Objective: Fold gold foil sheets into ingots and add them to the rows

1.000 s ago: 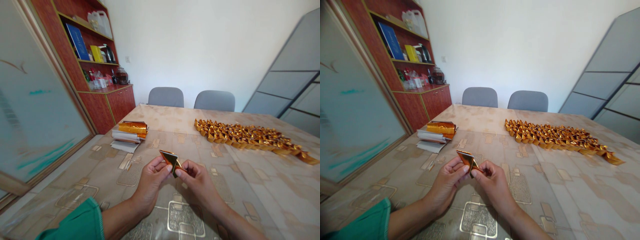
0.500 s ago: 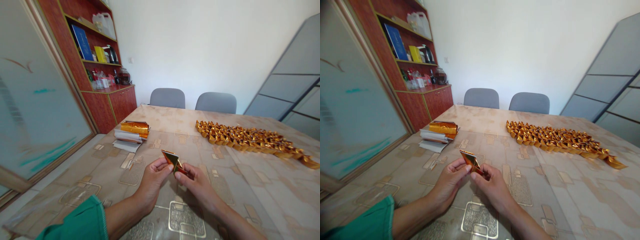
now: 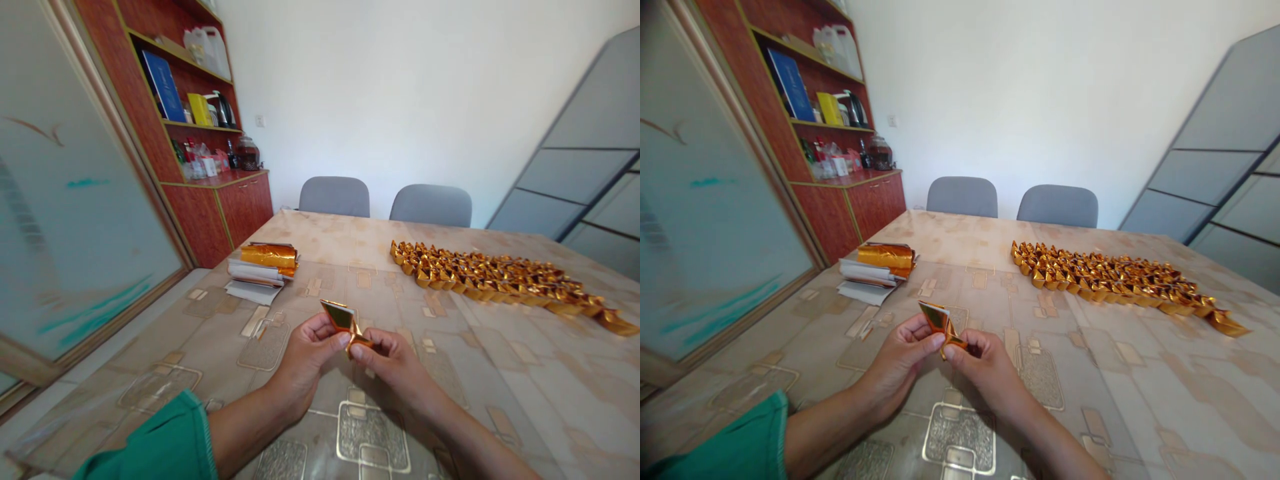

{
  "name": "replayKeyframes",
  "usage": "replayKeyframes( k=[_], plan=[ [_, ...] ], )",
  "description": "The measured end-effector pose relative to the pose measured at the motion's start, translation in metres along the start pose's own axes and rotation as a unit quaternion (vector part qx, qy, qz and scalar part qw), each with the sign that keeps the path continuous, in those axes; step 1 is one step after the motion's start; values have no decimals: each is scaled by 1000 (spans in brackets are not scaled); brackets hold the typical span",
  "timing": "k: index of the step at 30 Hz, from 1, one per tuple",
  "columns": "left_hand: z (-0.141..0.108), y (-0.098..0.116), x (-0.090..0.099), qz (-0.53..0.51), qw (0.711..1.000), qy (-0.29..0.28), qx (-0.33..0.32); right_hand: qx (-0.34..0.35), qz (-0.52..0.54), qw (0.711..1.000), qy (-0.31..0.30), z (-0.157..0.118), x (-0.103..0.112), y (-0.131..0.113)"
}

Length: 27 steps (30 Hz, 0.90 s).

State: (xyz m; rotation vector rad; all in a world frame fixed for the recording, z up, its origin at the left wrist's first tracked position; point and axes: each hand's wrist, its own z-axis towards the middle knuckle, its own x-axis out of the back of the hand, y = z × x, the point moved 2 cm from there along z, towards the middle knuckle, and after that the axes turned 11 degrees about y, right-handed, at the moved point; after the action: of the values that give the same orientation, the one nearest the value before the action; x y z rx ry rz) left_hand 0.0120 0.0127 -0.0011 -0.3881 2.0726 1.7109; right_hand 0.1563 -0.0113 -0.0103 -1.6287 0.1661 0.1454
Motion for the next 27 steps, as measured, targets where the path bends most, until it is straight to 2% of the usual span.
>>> replayKeyframes(
  k=[5, 11, 19, 20, 22, 24, 27],
  plan=[
    [2, 1, 1, -11, 1000, 3, 7, 17, -3, 1000, 2, 1, 3, 4],
    [1, 1, 1, -17, 1000, -7, 19, -14, -1, 1000, -3, 0, 4, 0],
    [2, 1, 1, -46, 996, -7, 77, 100, -148, 984, 12, 2, 12, -7],
    [2, 3, 2, -52, 995, -9, 87, 139, -178, 974, 18, 0, 13, -12],
    [2, 5, 3, -61, 992, -13, 109, 245, -252, 935, 40, -5, 16, -26],
    [1, 6, 4, -67, 989, -13, 128, 349, -314, 883, 8, -9, 15, -36],
    [0, 4, 5, -75, 984, -14, 163, 427, -382, 818, -51, -11, 10, -41]
  ],
)
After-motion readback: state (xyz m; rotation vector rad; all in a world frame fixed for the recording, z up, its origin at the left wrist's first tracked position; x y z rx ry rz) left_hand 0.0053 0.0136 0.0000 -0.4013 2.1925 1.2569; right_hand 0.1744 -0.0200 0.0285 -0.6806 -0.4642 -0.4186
